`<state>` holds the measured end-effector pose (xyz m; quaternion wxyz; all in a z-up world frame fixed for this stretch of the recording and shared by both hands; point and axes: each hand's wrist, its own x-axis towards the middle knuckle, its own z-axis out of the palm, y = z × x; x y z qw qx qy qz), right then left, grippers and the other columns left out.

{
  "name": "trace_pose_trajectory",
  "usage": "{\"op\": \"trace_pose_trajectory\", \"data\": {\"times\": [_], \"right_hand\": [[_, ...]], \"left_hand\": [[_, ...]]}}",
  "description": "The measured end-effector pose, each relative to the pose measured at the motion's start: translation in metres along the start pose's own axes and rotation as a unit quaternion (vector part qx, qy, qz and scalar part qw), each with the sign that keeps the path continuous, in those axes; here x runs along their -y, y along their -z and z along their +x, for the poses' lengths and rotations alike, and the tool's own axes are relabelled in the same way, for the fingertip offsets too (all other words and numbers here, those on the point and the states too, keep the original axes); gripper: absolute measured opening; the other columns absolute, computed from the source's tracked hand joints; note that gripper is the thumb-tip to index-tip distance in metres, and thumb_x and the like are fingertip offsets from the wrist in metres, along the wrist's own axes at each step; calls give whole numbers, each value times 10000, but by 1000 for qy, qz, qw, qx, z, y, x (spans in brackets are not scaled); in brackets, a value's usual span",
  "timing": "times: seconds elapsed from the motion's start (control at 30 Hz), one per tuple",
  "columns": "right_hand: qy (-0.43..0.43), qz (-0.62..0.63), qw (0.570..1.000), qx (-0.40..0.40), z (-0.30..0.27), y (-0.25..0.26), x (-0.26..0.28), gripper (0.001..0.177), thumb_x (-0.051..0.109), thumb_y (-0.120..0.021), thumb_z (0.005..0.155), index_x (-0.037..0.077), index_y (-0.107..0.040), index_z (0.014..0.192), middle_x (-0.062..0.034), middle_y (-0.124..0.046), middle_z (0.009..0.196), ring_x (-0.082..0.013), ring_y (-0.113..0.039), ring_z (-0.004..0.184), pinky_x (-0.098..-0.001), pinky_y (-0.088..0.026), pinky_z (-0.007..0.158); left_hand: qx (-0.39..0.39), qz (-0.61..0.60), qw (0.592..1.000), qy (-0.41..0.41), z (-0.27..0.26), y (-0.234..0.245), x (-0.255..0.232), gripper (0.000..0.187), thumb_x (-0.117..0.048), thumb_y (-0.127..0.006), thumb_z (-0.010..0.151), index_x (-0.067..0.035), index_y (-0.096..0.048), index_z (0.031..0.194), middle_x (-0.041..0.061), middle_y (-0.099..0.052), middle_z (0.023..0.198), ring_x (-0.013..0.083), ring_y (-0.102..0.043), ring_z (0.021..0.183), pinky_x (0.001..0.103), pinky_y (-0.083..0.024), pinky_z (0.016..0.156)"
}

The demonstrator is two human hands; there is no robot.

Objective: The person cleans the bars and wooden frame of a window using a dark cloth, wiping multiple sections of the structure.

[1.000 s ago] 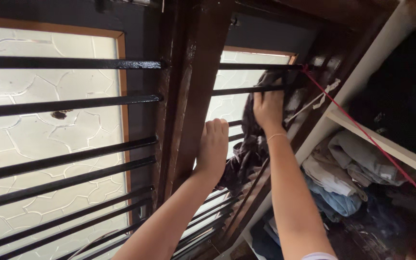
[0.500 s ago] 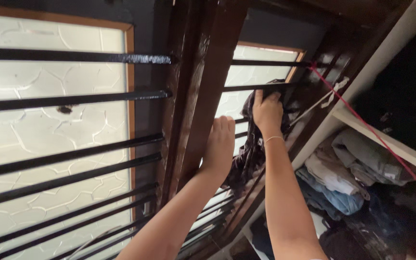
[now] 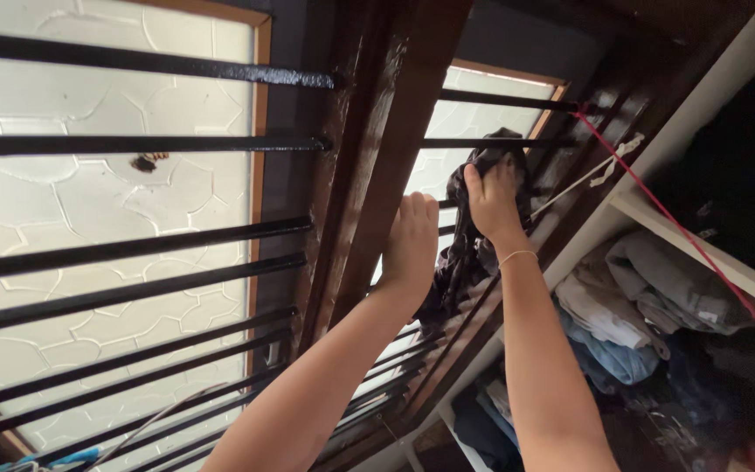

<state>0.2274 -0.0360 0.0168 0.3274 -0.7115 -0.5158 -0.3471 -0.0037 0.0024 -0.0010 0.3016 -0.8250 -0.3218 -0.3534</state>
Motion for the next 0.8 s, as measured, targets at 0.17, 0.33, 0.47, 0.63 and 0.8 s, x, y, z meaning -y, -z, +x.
{"op": "trace_pose_trajectory", "data": {"times": [0.17,0.33,0.47,0.63,0.8], "right_hand": [[-81,-61,993,-52,32,-20,-37,660,416,-448,1100,-176,-434,1391,-431,-386,1491,-571,-346,1409,-557,-236,1242],[-88,-90,975,-182,61,-40,-36,840,450,-439,1156,-274,-180,1495,-499,-227,1556,-628,-237,1448,-583,-206,1229],[-34,-78,976,-199,72,-33,18,741,386,-374,1142,-241,-217,1504,-482,-232,1565,-637,-206,1464,-650,-142,1239],[70,-33,980,-182,72,-13,85,563,311,-409,1085,-147,-357,1408,-374,-412,1428,-569,-327,1423,-671,-133,1264],[167,4,984,-60,63,3,116,393,172,-511,971,-79,-538,1273,-307,-497,1330,-513,-426,1264,-613,-282,1162]], "left_hand": [[-23,-17,1000,6,1,-6,-1,440,-255,-605,862,-57,-553,1252,52,-564,1057,211,-523,1019,339,-420,957],[-29,-37,999,-10,2,-5,4,446,-232,-605,865,-27,-554,1258,60,-560,1047,208,-517,995,321,-419,930],[-33,-42,998,-18,0,6,8,492,-229,-614,831,5,-557,1260,72,-558,1028,212,-517,982,316,-417,943],[4,-55,997,-47,4,15,13,496,-216,-629,817,21,-554,1246,99,-552,1029,234,-518,997,331,-401,977],[27,-30,998,-49,6,22,14,484,-223,-631,796,4,-558,1217,95,-550,1026,251,-525,1021,355,-393,1016]]}}
